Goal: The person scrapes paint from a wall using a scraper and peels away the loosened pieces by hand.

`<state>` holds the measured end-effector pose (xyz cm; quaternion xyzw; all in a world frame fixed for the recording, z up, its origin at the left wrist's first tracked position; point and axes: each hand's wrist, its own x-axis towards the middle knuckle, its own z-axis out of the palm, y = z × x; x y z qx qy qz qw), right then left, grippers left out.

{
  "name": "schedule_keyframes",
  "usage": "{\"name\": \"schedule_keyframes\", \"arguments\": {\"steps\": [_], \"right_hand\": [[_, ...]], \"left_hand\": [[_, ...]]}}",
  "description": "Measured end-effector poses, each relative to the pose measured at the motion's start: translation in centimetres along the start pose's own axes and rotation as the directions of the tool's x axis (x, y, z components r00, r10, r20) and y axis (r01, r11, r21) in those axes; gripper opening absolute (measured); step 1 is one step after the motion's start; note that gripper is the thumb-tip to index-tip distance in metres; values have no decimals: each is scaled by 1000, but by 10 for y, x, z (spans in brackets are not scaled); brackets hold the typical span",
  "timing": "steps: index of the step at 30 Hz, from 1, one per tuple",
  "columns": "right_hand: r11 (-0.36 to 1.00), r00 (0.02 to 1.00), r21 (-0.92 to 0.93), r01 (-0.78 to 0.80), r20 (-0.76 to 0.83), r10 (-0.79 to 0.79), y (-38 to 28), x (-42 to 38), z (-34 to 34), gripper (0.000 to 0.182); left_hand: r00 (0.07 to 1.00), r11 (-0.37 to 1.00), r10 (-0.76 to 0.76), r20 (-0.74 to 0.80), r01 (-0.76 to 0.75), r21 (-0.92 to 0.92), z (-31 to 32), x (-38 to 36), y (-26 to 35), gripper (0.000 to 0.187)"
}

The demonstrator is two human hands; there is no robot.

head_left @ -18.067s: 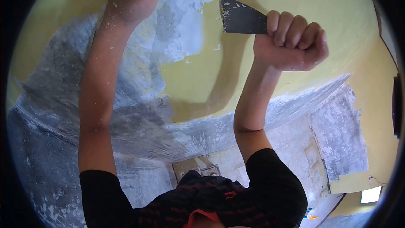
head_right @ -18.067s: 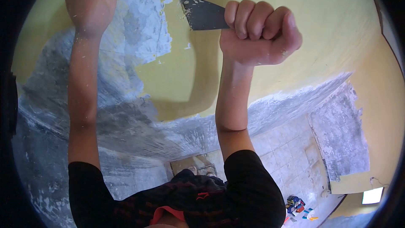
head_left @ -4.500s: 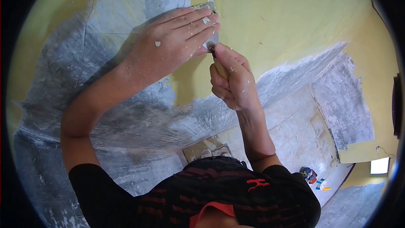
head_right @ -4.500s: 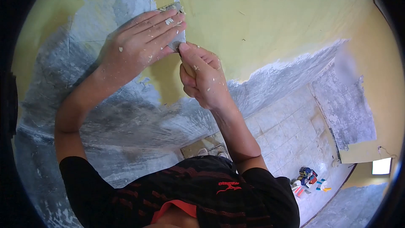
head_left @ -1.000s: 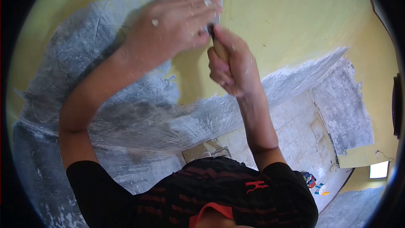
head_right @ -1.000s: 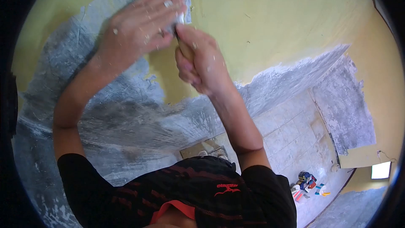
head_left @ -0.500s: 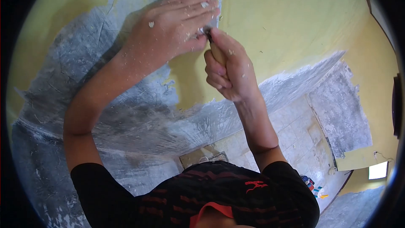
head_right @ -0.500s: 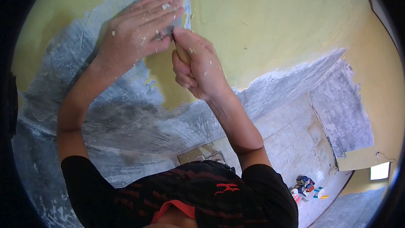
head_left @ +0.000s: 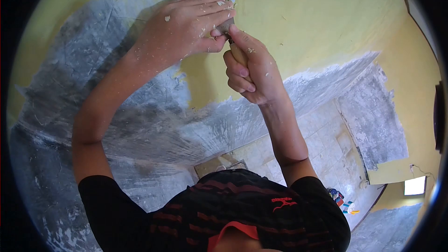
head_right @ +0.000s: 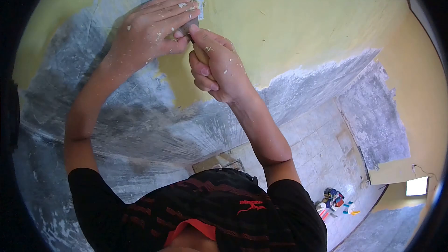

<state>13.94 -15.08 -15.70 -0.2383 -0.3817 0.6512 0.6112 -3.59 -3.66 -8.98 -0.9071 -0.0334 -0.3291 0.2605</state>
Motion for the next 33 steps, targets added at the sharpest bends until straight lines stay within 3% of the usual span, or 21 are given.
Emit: {"name": "schedule_keyframes", "arguments": {"steps": [3, 7, 10, 12, 13, 14, 16, 17, 19, 20, 21, 22, 23, 24, 25, 28, 30, 33], "right_hand": [[1000, 999, 16, 14, -34, -14, 15, 7, -12, 32], [995, 994, -83, 47, -98, -55, 55, 1, -28, 34], [978, 988, -202, 49, -136, -78, 106, -18, -60, 38], [962, 977, -272, -34, -213, -25, 142, -40, -75, 40], [913, 967, -400, -77, -251, -28, 162, -50, -83, 42], [846, 956, -518, -125, -290, -36, 186, -61, -94, 43], [690, 944, -721, -61, -267, -195, 263, -83, -144, 35], [638, 946, -758, -133, -290, -146, 288, -97, -160, 35], [567, 944, -797, -206, -315, -100, 334, -123, -194, 35], [533, 926, -790, -304, -376, -30, 361, -138, -213, 35], [489, 899, -777, -397, -436, 38, 373, -145, -224, 36], [478, 901, -784, -397, -432, 40, 364, -148, -221, 36], [596, 841, -632, -496, -520, 149, 351, -153, -212, 37], [680, 768, -448, -580, -579, 274, 339, -156, -200, 37], [670, 766, -451, -590, -576, 286, 331, -157, -193, 37], [791, 878, -466, -396, -445, 177, 305, -138, -184, 41], [822, 894, -461, -336, -431, 123, 281, -116, -167, 42], [838, 923, -517, -175, -382, -43, 231, -79, -119, 46]], "left_hand": [[1000, 998, 26, 13, -26, 65, 3, -6, 8, 51], [995, 996, -72, 66, 68, 53, 27, -42, 34, 53], [954, 942, -254, 156, 281, -182, 40, -80, 78, 49], [894, 822, -376, 244, 443, -358, 50, -116, 114, 49], [856, 737, -434, 282, 517, -436, 61, -138, 132, 51], [794, 632, -500, 347, 608, -480, 72, -161, 153, 53], [660, 427, -599, 454, 742, -517, 100, -206, 193, 55], [587, 325, -636, 501, 792, -517, 114, -230, 215, 55], [482, 192, -664, 571, 848, -493, 141, -274, 256, 55], [481, 183, -665, 571, 847, -500, 143, -288, 271, 55], [436, 88, -577, 691, 874, -478, 144, -298, 284, 56], [388, -1, -476, 790, 897, -441, 146, -302, 289, 57], [382, -13, -486, 786, 896, -443, 144, -299, 289, 57], [421, 0, -409, 809, 887, -462, 136, -294, 286, 56], [458, 10, -326, 827, 876, -481, 129, -290, 284, 56], [484, 75, -427, 764, 861, -503, 128, -285, 274, 56], [545, 190, -568, 616, 816, -546, 128, -278, 260, 55], [519, 189, -652, 553, 817, -544, 100, -241, 224, 54]]}}
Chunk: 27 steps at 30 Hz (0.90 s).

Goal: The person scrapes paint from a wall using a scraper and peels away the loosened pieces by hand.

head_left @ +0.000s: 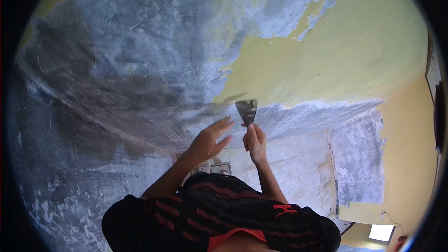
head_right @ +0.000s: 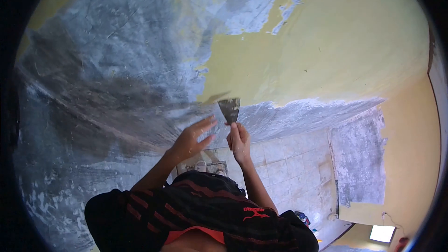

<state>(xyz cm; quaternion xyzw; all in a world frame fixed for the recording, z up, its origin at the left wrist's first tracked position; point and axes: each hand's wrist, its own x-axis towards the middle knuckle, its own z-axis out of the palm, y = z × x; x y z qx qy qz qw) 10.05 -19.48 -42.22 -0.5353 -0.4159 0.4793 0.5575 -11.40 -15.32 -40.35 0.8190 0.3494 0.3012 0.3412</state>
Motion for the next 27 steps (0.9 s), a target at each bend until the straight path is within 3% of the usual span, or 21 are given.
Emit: {"name": "schedule_keyframes", "arguments": {"steps": [2, 4, 8, 9, 10, 12, 13, 19, 27], "right_hand": [[998, 999, 40, 49, 15, -49, -32, 11, 13, 45], [979, 984, 139, 150, 72, -162, -51, 19, 24, 44], [967, 980, 210, 144, 102, -168, -66, 21, 52, 43], [964, 980, 233, 129, 116, -159, -66, 20, 58, 41], [960, 980, 257, 114, 129, -151, -65, 18, 64, 40], [956, 976, 263, 130, 138, -170, -60, 14, 71, 39], [951, 978, 287, 119, 132, -162, -61, 10, 75, 39], [950, 985, 296, 96, 112, -135, -52, 10, 81, 38], [954, 980, 253, 164, 70, -187, -74, 30, 73, 36]], "left_hand": [[982, 994, 90, -165, -97, -38, -20, 15, 18, 53], [972, 989, 99, -211, -118, -83, -31, 23, 27, 53], [937, 964, 110, -332, -182, -194, -46, 32, 37, 49], [931, 964, 71, -357, -156, -214, -46, 33, 35, 38], [931, 964, 69, -357, -154, -216, -45, 33, 28, 38], [938, 863, -213, -272, 50, -503, -37, 34, 8, 32], [935, 810, -186, -301, -27, -585, -37, 38, 8, 28], [968, 691, -169, -188, -19, -722, -43, 61, 5, 34], [938, 633, -237, -251, -47, -773, -28, 95, 28, 44]]}}
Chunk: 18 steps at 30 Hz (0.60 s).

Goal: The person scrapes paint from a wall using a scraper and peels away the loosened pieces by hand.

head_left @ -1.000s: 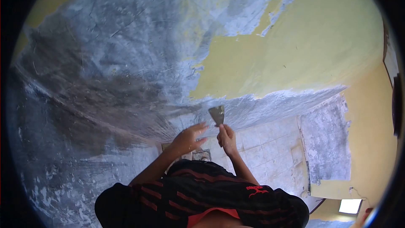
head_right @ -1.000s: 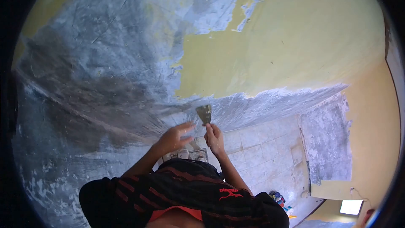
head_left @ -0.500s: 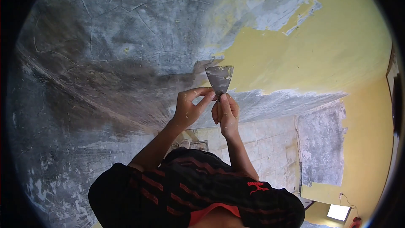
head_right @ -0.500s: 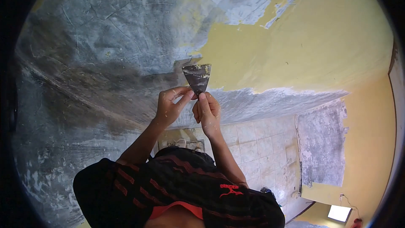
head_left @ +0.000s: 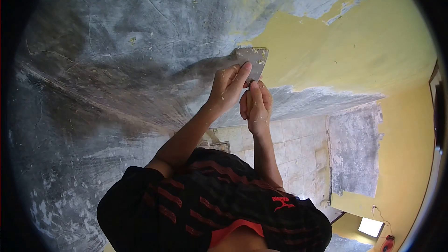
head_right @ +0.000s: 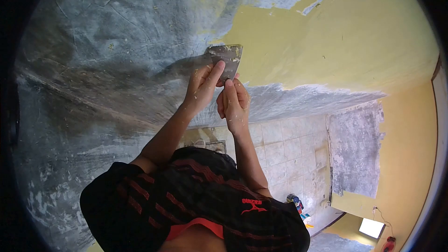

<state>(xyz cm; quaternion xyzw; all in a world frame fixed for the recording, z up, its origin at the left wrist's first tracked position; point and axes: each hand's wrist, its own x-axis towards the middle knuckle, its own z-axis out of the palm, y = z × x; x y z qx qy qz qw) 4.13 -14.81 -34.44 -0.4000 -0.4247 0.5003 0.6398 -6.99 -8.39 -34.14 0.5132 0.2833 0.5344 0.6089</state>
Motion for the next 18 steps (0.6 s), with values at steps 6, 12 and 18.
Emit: {"name": "schedule_keyframes", "arguments": {"steps": [6, 12, 18], "right_hand": [[998, 1000, 54, -24, 14, 23, 6, 6, -4, 37], [976, 997, 204, -78, -11, 82, 15, 8, 0, 37], [973, 994, 214, -89, -41, 100, 13, 7, 8, 36]], "left_hand": [[993, 997, 71, -89, -67, 49, 12, 8, 6, 46], [961, 973, 215, -174, -195, 122, 20, 10, 9, 48], [946, 956, 258, -195, -221, 192, 21, 9, 13, 48]]}}
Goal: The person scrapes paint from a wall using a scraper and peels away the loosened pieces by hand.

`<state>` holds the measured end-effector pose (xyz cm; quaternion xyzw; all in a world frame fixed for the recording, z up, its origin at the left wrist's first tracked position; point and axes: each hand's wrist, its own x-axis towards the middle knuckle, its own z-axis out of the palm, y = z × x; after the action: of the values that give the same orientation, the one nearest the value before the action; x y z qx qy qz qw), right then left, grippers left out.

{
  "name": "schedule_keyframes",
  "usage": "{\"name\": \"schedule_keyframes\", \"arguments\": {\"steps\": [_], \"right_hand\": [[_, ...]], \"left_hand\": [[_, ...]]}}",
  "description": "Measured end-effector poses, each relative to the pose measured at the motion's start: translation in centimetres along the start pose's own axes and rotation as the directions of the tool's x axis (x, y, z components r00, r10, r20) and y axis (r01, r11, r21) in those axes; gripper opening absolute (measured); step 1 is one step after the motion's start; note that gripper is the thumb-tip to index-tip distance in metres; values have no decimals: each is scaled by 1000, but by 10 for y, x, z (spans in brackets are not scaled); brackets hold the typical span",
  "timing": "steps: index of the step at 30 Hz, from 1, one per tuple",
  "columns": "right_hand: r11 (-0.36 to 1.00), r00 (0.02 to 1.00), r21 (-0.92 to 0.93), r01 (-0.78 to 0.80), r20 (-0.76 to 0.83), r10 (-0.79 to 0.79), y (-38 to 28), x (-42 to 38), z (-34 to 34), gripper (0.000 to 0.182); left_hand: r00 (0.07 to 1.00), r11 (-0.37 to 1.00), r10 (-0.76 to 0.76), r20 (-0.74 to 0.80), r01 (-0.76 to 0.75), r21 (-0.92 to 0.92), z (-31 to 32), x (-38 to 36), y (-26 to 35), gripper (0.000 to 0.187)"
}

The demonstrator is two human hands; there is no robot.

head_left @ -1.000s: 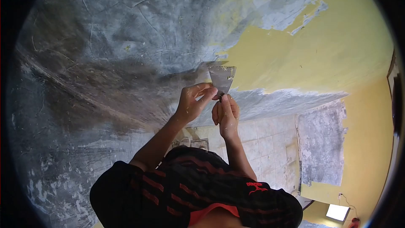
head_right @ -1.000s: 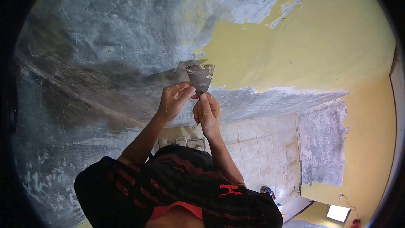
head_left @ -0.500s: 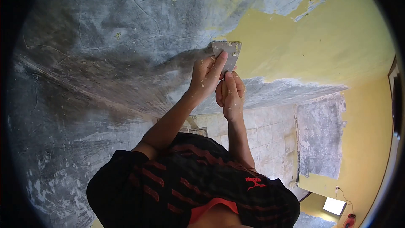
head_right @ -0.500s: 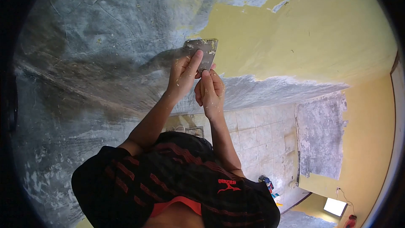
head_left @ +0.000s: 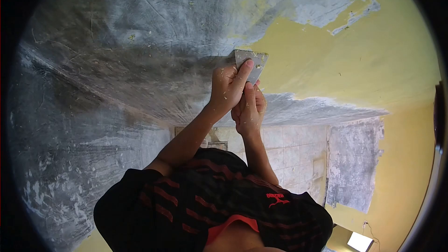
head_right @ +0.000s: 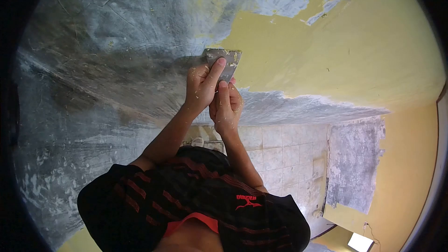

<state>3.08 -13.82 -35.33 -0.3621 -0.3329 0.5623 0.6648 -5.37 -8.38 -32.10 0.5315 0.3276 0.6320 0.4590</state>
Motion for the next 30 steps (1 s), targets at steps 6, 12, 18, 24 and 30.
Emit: {"name": "schedule_keyframes", "arguments": {"steps": [6, 12, 18, 24, 30], "right_hand": [[1000, 1000, -2, 15, 22, -15, 7, 6, -6, 34], [958, 972, -166, 235, 24, -234, -14, 29, -9, 34], [978, 989, -166, 125, 97, -110, -58, 27, 15, 41], [984, 998, -165, 59, 45, -53, -41, -1, -6, 40], [987, 996, -142, 80, 39, -75, -38, 3, -14, 35]], "left_hand": [[1000, 999, -11, -10, 11, 35, 0, 4, -3, 50], [989, 991, 106, -101, -96, 96, 14, 9, 14, 48], [989, 968, 139, 55, -147, 202, 1, 10, 46, 32], [963, 765, 217, 160, -269, 584, -39, -36, 65, 44], [625, 424, 382, 681, -773, 471, -34, 3, 67, 57]]}}
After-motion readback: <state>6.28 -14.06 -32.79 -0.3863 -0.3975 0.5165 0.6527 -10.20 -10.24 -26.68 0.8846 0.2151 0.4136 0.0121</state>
